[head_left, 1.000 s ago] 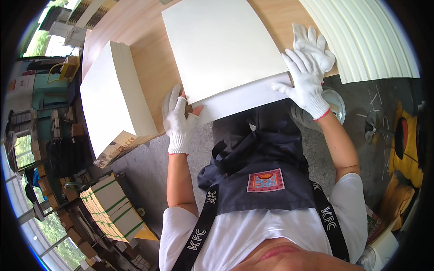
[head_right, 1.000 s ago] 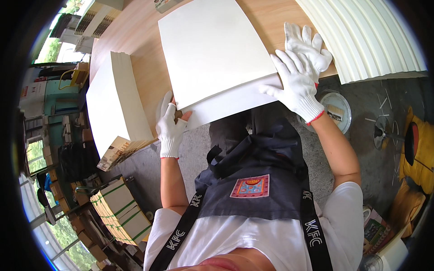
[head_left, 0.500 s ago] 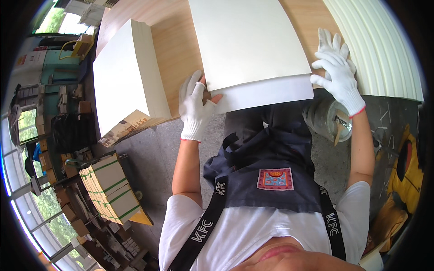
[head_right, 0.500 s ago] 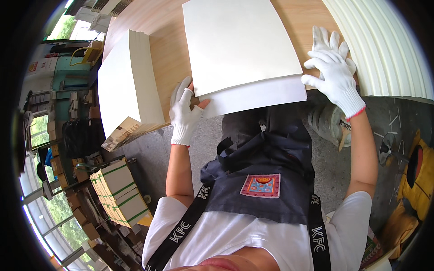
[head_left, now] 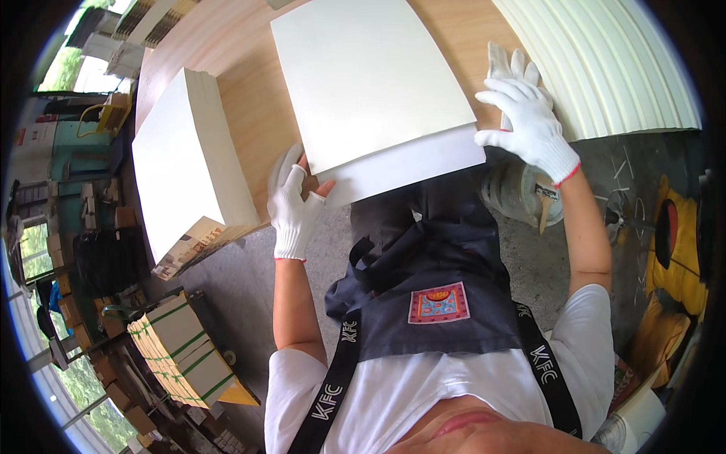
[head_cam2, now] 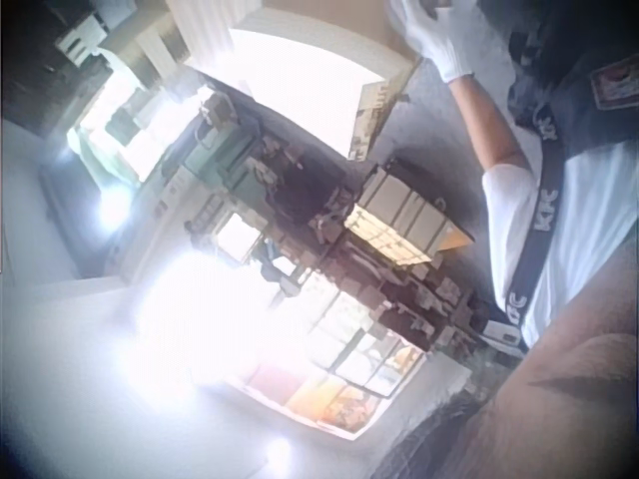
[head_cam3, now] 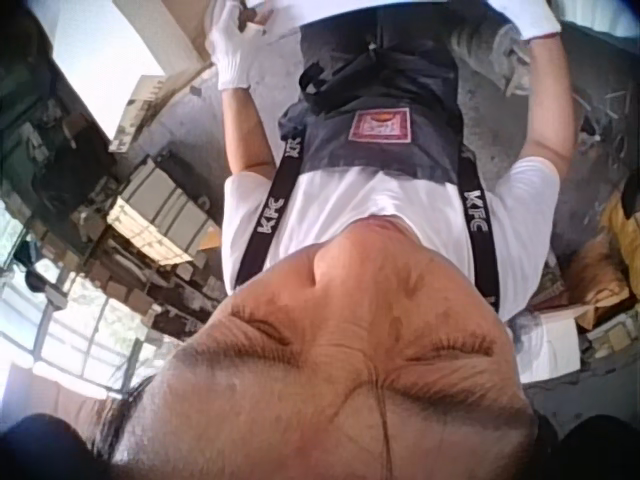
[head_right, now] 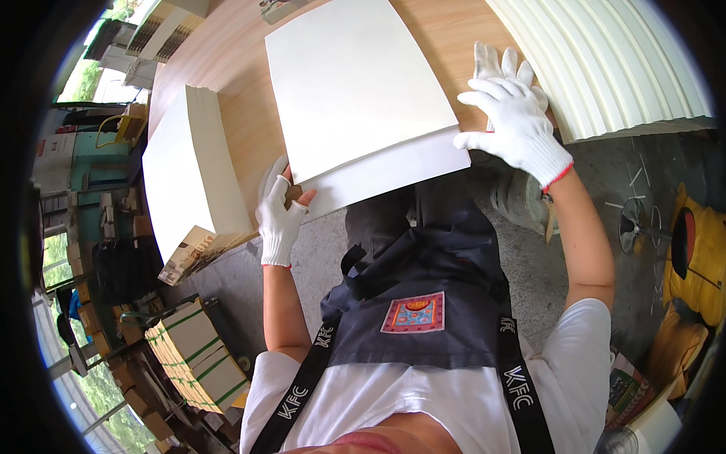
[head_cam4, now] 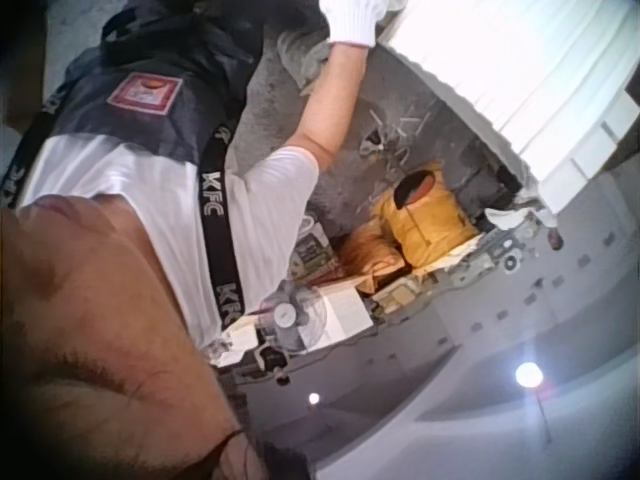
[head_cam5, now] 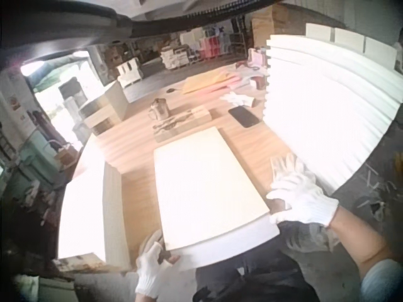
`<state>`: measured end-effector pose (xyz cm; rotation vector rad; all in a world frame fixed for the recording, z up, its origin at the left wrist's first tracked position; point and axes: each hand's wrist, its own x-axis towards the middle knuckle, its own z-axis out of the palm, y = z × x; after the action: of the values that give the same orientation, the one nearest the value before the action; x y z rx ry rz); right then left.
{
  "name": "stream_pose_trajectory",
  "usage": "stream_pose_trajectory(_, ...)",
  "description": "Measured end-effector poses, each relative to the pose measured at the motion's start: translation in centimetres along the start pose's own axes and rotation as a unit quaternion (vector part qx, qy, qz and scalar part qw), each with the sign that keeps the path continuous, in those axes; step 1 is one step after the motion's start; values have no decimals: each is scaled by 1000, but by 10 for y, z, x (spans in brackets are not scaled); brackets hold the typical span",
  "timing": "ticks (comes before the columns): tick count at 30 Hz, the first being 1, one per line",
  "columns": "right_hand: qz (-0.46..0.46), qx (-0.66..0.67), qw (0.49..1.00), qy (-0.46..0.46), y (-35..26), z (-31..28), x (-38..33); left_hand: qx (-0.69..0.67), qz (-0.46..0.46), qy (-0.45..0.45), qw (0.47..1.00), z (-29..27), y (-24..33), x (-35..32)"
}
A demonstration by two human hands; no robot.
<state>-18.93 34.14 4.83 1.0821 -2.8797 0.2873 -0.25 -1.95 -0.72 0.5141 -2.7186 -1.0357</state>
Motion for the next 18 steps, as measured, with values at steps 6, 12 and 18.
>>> stream_pose_trajectory(6,20,-37,998,55,-23,49,-13,110,102,65,987,1,17,1)
stream_pose_trajectory(12,29,-11,997,76,-20,62,-15,168,121,73,976,-1,17,-1)
stream_pose_trajectory(18,18,2,996,83,-17,61,-16,192,109,45,974,-5,25,-1)
